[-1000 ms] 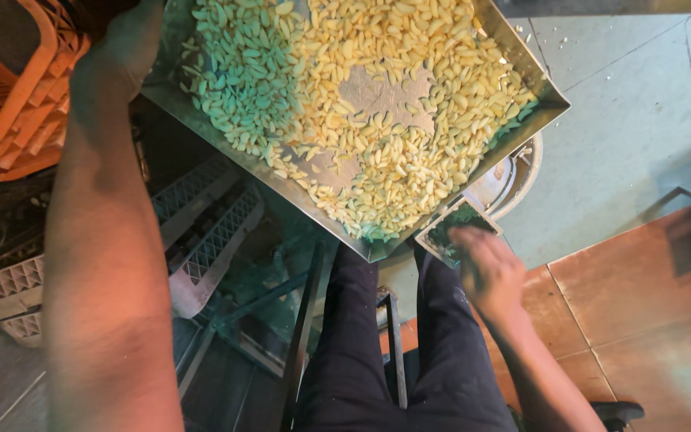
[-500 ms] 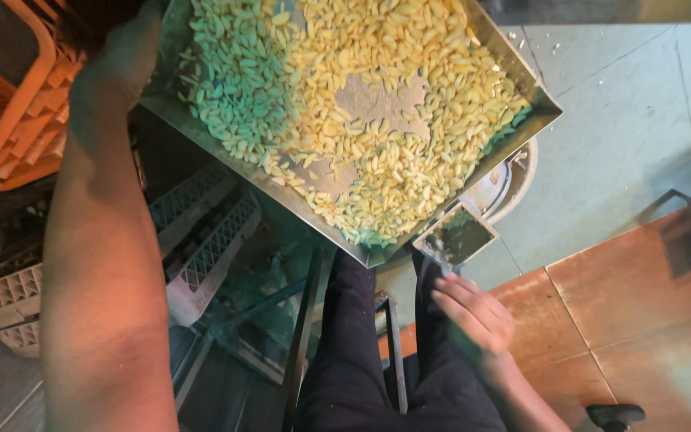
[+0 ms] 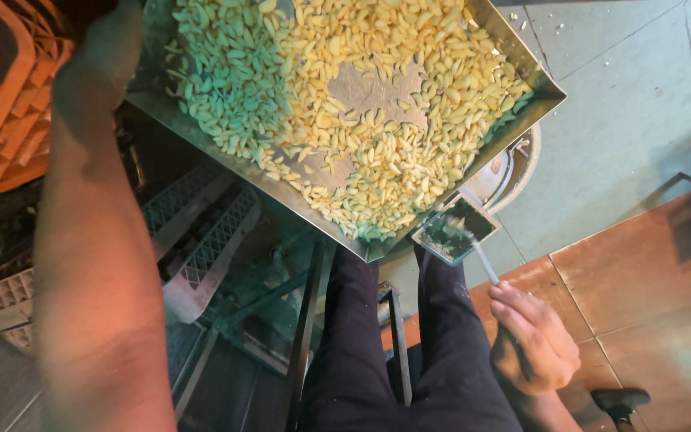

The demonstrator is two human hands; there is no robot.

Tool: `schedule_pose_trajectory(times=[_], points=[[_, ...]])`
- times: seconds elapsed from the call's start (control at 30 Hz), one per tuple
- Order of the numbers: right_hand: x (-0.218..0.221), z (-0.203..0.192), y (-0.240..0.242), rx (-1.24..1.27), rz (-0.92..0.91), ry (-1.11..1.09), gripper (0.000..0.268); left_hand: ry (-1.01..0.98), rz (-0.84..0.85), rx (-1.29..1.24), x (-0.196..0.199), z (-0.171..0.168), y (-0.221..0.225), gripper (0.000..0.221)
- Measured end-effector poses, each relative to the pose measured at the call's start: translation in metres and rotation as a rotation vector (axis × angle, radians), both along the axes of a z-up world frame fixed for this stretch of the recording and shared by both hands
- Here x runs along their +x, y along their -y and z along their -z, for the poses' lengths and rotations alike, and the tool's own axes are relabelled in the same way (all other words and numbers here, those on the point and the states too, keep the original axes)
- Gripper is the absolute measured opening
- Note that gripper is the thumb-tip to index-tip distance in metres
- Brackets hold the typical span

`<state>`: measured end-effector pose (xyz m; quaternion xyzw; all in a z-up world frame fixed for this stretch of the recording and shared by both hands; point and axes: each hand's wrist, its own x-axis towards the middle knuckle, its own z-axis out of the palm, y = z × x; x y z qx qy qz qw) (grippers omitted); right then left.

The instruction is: The person sits on the floor and uses a fork to push cassava pieces from a metal tray into a grinding machine. The ground material falls into a metal bowl below. The person repeatedly scrapes the tray and uses the fork to guide the cassava into the machine's hopper.

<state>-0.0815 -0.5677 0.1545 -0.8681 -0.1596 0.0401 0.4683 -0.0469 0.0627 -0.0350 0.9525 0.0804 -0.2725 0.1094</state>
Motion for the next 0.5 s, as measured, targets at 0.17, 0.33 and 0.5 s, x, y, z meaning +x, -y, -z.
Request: schedule_pose_trajectory(times=[0.17,0.33,0.5], points=[[0.010,0.028,-0.013,-0.191,-0.080,-0.209,0.028,-0.018,0.012,-0.002,0.002,-0.006,0.001,0.038],[-0.005,0.020,0.025,-0.073,0.087,-0.169,0.009,-0.042,-0.006,-0.007,0.006,-0.010,-0.001,0.039],[-0.005,0.005,0.048,-0.157,0.147,-0.345,0.010,-0.038,-0.040,-0.025,0.001,-0.007,0.000,0.040]])
